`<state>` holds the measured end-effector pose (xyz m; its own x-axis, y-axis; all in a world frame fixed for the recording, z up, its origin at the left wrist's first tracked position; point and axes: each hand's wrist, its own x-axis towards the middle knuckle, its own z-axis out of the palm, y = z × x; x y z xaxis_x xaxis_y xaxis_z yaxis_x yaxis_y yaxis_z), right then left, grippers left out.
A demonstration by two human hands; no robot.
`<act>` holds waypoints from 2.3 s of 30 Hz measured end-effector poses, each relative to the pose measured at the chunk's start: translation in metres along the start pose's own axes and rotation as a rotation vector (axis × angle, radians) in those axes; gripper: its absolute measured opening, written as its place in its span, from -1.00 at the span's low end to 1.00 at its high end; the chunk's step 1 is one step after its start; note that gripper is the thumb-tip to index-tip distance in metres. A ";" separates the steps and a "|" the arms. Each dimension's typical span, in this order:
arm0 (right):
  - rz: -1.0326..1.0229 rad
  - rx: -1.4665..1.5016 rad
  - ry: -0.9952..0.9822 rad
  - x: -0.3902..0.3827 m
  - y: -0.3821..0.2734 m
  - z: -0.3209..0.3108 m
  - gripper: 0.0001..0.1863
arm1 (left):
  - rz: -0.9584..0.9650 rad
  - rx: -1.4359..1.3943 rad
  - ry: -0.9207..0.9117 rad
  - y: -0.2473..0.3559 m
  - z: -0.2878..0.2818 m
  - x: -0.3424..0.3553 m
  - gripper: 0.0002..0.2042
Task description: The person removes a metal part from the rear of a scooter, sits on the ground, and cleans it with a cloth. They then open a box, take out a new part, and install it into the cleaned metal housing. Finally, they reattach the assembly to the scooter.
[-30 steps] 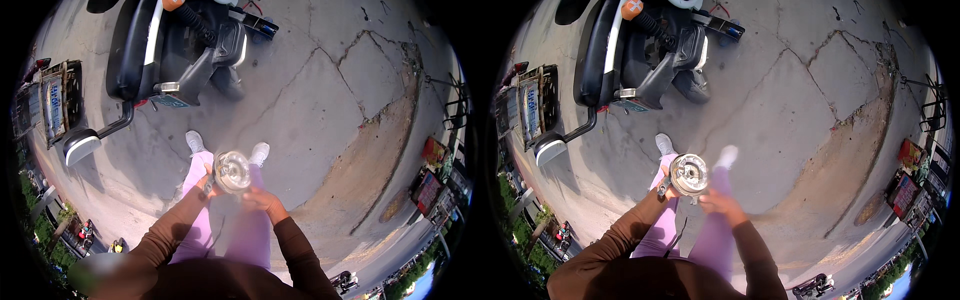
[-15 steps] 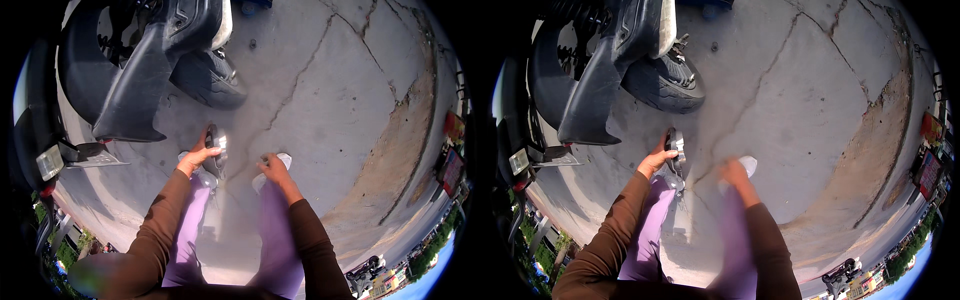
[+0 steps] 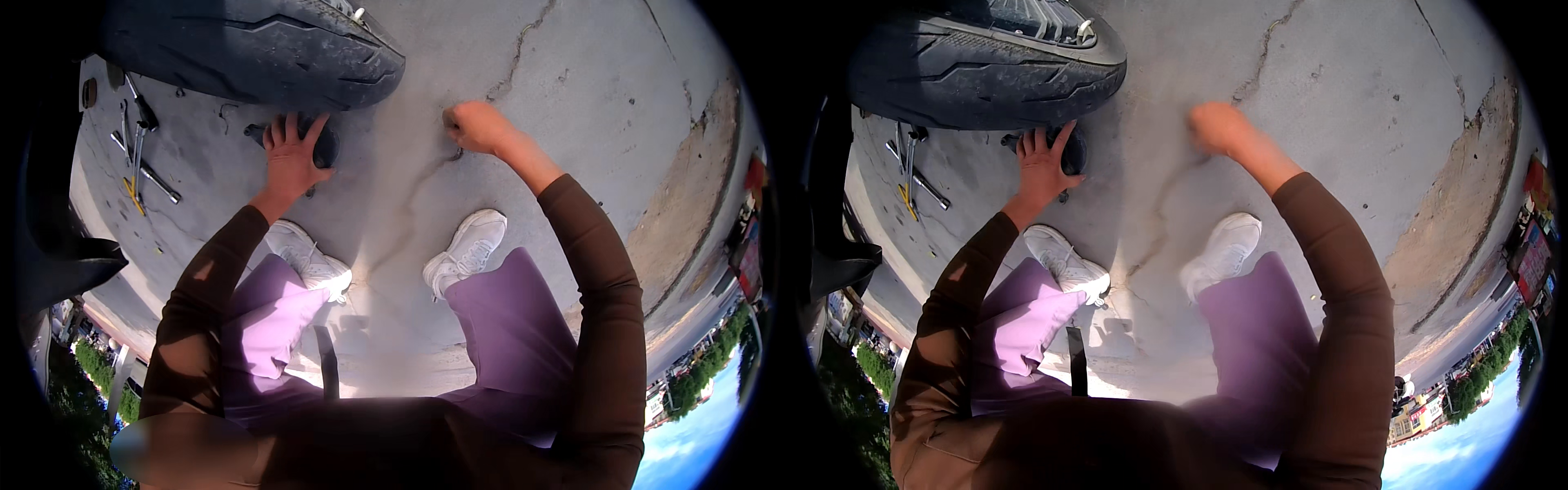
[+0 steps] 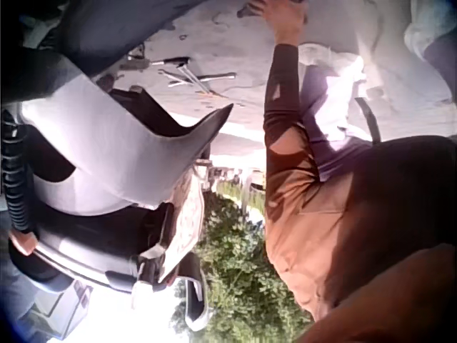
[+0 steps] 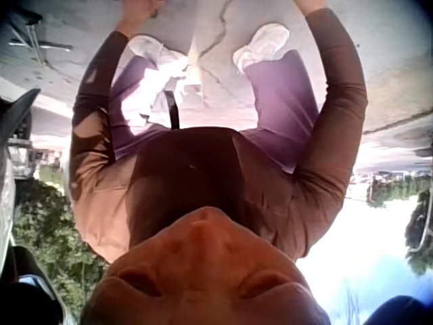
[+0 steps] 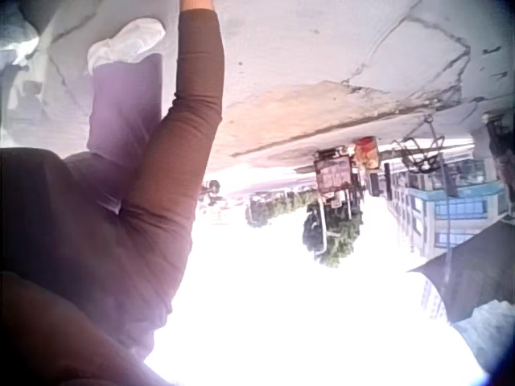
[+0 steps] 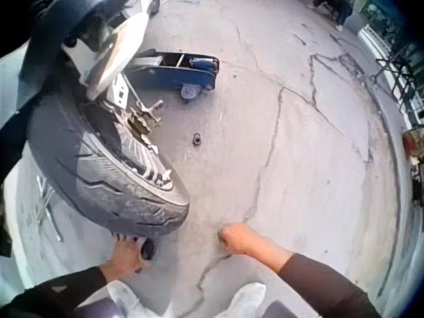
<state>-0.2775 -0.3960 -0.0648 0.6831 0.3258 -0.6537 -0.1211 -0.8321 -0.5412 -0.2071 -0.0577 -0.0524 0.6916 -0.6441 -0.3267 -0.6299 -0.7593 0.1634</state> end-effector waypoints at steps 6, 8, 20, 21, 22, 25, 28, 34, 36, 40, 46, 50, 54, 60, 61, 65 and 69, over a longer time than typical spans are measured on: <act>-0.486 0.009 -0.802 0.001 -0.103 0.108 -0.69 | 0.056 -0.001 -0.051 -0.009 -0.010 0.002 0.06; -0.598 0.103 -0.733 0.008 -0.119 0.174 -0.64 | 0.060 -0.003 -0.154 -0.008 -0.018 0.012 0.03; -0.527 0.058 -0.535 -0.023 -0.151 0.308 -0.74 | 0.182 -0.159 -0.045 -0.046 -0.045 0.026 -0.47; -0.665 -0.082 -0.503 -0.017 -0.154 0.293 -0.75 | 0.249 -0.155 -0.016 -0.049 -0.052 0.024 -0.50; -0.798 -0.224 -0.468 -0.010 -0.158 0.277 -0.75 | 0.166 -0.322 -0.176 -0.056 -0.062 0.021 -0.55; -0.749 0.019 -0.025 0.025 -0.148 0.245 -0.79 | -0.133 -0.845 -0.561 -0.083 -0.086 -0.002 -0.66; -0.700 0.145 0.252 0.036 -0.211 0.088 -0.82 | -0.642 -1.449 -0.673 -0.104 -0.080 -0.065 -0.67; -0.809 0.207 0.594 0.081 -0.255 0.032 -0.88 | -0.658 -2.423 -0.346 -0.062 -0.065 -0.064 -0.68; -0.834 0.138 0.652 0.083 -0.256 0.036 -0.89 | -0.565 -2.447 -0.470 -0.091 -0.039 -0.060 -0.71; -0.706 0.134 0.591 0.074 -0.254 0.031 -0.88 | -0.958 -1.894 -0.450 -0.148 -0.038 -0.042 -0.78; -0.472 0.184 0.386 0.080 -0.221 0.064 -0.86 | -0.862 -1.694 -0.031 -0.397 -0.007 -0.001 -0.82; -0.453 0.162 0.367 0.079 -0.204 0.075 -0.83 | -0.591 -1.982 0.288 -0.464 -0.021 0.013 -0.71; -0.413 0.184 0.370 0.076 -0.198 0.084 -0.78 | -0.742 -2.131 0.344 -0.454 -0.050 0.032 -0.43; -0.422 0.068 0.597 0.069 -0.196 0.067 -0.65 | -0.982 -1.794 0.295 -0.352 -0.059 -0.020 -0.29; -0.299 0.068 0.614 0.068 -0.183 0.069 -0.63 | -1.020 -1.700 0.227 -0.291 -0.049 -0.009 -0.36; -0.105 0.150 0.752 0.083 -0.161 0.076 -0.49 | -1.000 -1.643 -0.209 -0.189 -0.022 -0.047 -0.54; 0.077 0.424 0.511 0.092 -0.157 0.067 -0.37 | -0.871 -1.708 -0.419 -0.102 -0.006 -0.066 -0.62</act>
<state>-0.2441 -0.2058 -0.0752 0.9039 -0.0679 -0.4222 -0.3844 -0.5617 -0.7326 -0.1865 0.0622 -0.0423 0.2980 -0.2437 -0.9229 0.9003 -0.2498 0.3566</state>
